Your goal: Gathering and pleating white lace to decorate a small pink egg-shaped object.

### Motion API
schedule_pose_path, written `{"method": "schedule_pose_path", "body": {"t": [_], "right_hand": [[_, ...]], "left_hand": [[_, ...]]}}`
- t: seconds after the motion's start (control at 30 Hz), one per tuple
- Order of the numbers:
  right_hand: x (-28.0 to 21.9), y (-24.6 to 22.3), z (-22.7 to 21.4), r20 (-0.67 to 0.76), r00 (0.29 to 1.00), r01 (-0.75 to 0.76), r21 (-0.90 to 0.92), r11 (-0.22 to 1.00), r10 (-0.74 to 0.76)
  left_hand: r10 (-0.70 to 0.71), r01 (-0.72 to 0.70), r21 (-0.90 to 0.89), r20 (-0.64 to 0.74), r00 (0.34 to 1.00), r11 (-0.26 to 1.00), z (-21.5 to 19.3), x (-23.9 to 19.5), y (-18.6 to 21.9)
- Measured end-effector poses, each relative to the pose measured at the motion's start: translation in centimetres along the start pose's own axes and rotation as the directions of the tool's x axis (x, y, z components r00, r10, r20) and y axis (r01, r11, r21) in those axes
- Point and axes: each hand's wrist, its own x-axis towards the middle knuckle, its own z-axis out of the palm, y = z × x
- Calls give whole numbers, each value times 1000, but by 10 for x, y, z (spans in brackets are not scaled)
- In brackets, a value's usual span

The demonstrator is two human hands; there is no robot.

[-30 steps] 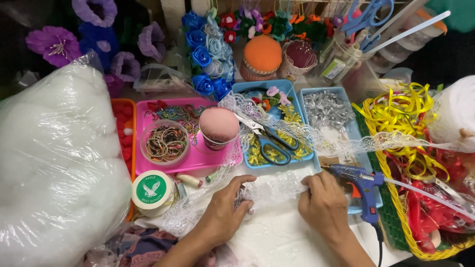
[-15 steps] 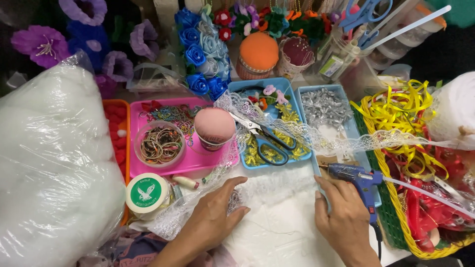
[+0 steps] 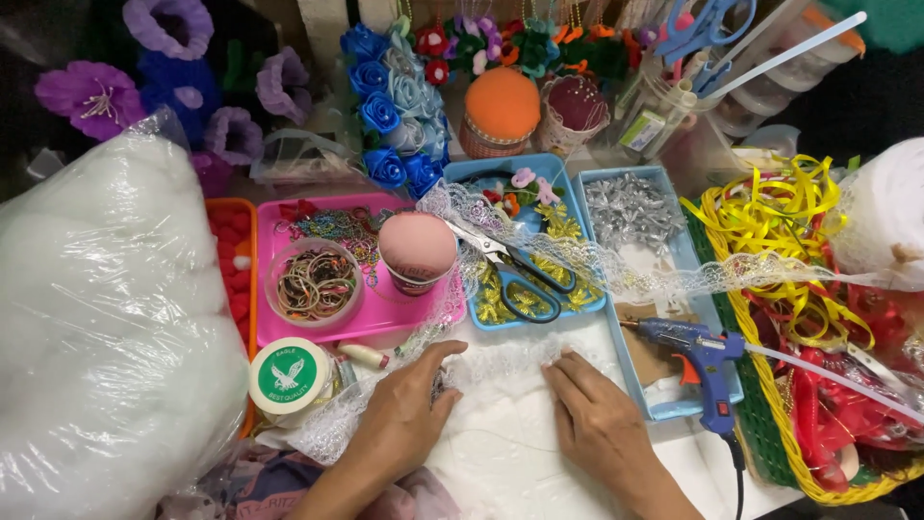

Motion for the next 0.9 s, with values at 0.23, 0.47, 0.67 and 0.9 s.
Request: {"method": "schedule_pose_path", "body": {"t": [0.23, 0.47, 0.67, 0.9], "right_hand": [[-2, 1, -4, -48, 999, -4, -3, 1000, 4], [-18, -24, -39, 76, 987, 124, 182, 975, -140], [-17, -15, -56, 293, 943, 140, 90, 986, -161], [145, -28, -75, 206, 972, 59, 262, 963, -116]], "left_hand": [[-29, 27, 25, 70, 997, 999, -8, -3, 4], [-27, 26, 36, 19, 999, 999, -15, -3, 9], [70, -71, -43, -23, 997, 997, -23, -7, 8], [205, -212, -81, -83, 975, 974, -14, -11, 3]]}}
